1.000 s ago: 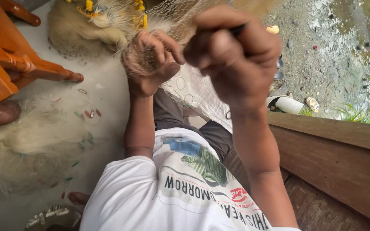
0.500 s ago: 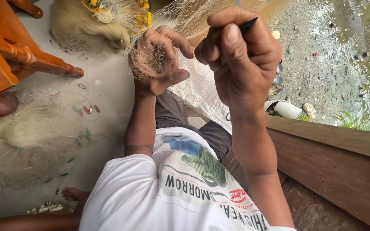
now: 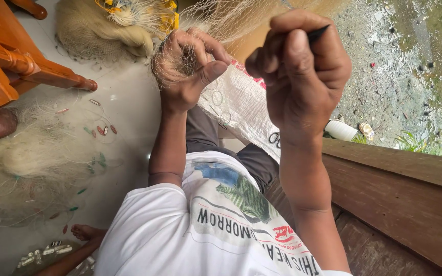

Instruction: Repairing a fishing net by tying knots and weaving mesh using a small tool.

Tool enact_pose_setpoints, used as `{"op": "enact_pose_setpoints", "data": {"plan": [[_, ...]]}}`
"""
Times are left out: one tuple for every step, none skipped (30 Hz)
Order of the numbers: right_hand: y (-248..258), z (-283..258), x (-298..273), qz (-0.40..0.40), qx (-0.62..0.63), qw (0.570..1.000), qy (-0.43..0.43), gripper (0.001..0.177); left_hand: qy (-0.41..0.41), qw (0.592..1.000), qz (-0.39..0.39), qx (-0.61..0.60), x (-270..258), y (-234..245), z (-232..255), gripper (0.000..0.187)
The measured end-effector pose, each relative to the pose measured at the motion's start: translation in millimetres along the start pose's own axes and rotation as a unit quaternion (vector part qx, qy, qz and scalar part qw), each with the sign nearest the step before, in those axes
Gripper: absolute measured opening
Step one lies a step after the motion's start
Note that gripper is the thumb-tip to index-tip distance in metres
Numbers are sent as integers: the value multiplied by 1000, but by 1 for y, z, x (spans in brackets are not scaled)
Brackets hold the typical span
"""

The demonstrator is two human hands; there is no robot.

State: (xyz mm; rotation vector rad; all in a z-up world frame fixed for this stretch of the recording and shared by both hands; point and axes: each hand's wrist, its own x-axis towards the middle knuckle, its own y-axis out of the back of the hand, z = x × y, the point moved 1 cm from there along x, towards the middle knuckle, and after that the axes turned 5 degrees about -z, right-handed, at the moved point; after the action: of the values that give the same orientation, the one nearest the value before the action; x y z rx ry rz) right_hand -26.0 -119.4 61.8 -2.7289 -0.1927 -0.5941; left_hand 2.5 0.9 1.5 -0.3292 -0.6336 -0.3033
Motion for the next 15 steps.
{"op": "enact_pose_setpoints", "data": {"plan": [[3, -1, 0, 0, 0, 1000, -1, 20, 0, 1000, 1, 0, 1, 1, 0, 20], [6, -2, -1, 2, 24, 1000, 1, 17, -3, 1000, -6, -11, 1, 2, 0, 20], [9, -3, -3, 4, 47, 999, 3, 14, -7, 1000, -13, -23, 2, 2, 0, 21], [10, -5, -3, 5, 47, 999, 3, 14, -6, 1000, -14, -23, 1, 2, -2, 21], [11, -7, -3, 23, 2, 999, 25, 14, 7, 999, -11, -46, 0, 3, -4, 21], [12, -9, -4, 40, -43, 997, 47, 14, 21, 997, -9, -68, -1, 3, -6, 21], [15, -10, -6, 41, -43, 997, 46, 14, 22, 997, -9, -68, -1, 3, -5, 21], [19, -10, -8, 63, -95, 991, 64, 15, 17, 998, -11, -52, 0, 3, -4, 20], [22, -11, -10, 85, -147, 982, 82, 16, 12, 999, -13, -37, 0, 3, -3, 20], [27, -10, -12, 85, -146, 982, 80, 16, 13, 999, -12, -37, 0, 3, -5, 20], [32, -10, -15, 85, -156, 979, 99, 16, 18, 998, -8, -52, -1, 3, -6, 20], [36, -10, -17, 84, -165, 975, 119, 15, 21, 998, -4, -67, -1, 4, -7, 21], [35, -10, -17, 84, -164, 976, 118, 15, 21, 998, -4, -66, -1, 4, -7, 21], [33, -11, -17, 60, -141, 979, 132, 15, 26, 998, 2, -62, -1, 4, -7, 21], [32, -11, -16, 36, -117, 982, 145, 15, 31, 998, 7, -58, -1, 4, -8, 21]]}}
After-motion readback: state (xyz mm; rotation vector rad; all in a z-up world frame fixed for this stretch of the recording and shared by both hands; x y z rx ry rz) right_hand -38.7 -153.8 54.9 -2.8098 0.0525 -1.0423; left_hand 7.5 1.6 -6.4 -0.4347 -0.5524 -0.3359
